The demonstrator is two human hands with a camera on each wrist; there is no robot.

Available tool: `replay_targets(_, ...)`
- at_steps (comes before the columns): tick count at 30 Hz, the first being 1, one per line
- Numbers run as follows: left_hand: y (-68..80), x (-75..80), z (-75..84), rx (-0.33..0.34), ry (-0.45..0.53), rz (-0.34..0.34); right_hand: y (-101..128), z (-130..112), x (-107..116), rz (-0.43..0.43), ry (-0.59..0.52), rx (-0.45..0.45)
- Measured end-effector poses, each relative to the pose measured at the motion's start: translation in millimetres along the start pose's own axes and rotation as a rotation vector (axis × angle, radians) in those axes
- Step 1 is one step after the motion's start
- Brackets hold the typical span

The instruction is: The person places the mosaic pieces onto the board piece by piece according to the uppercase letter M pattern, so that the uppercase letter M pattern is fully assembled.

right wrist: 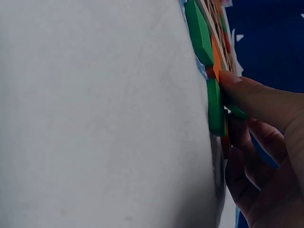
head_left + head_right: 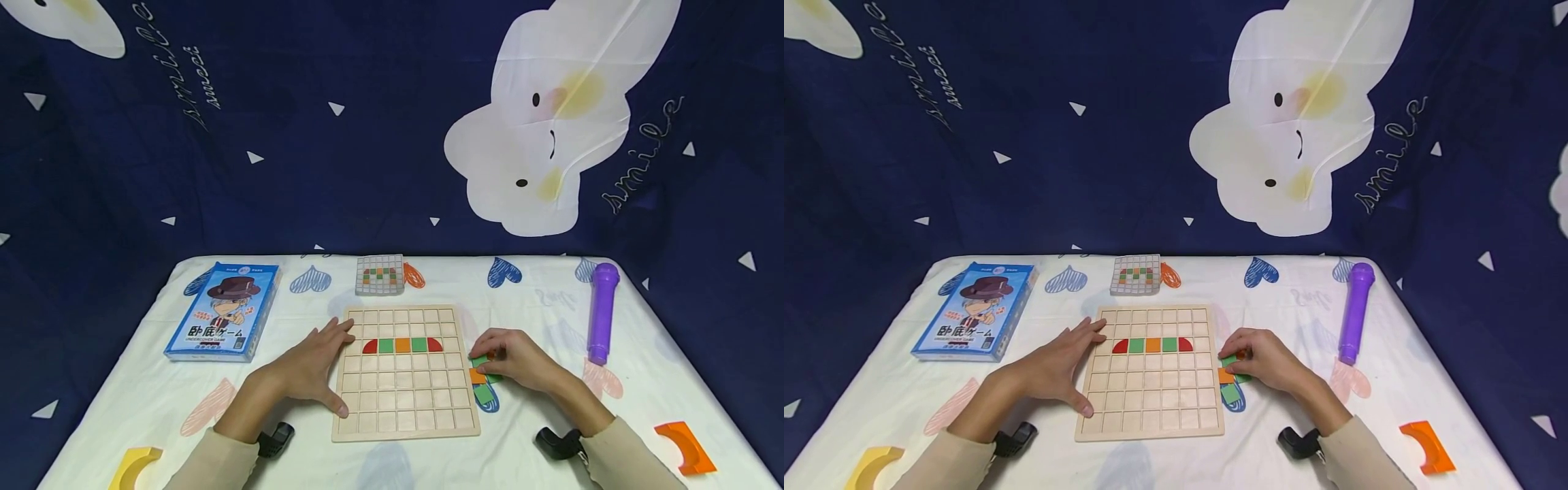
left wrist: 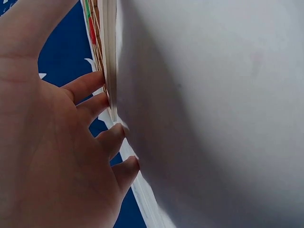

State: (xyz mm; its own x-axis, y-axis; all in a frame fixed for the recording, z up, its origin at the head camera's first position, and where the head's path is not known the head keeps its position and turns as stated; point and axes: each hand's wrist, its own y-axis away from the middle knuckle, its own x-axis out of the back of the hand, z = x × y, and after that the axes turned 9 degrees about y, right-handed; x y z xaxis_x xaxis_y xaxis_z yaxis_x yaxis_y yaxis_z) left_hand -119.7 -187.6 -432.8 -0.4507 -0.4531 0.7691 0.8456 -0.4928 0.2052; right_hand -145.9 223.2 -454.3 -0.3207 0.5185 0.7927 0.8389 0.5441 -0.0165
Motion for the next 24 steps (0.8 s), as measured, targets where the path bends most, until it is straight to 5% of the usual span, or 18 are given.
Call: replay_targets(24, -0.2, -0.7, -2.1, -0.009, 0.014, -0.001, -6.5, -8.9, -2.2, 0.049, -0.037, 0.008)
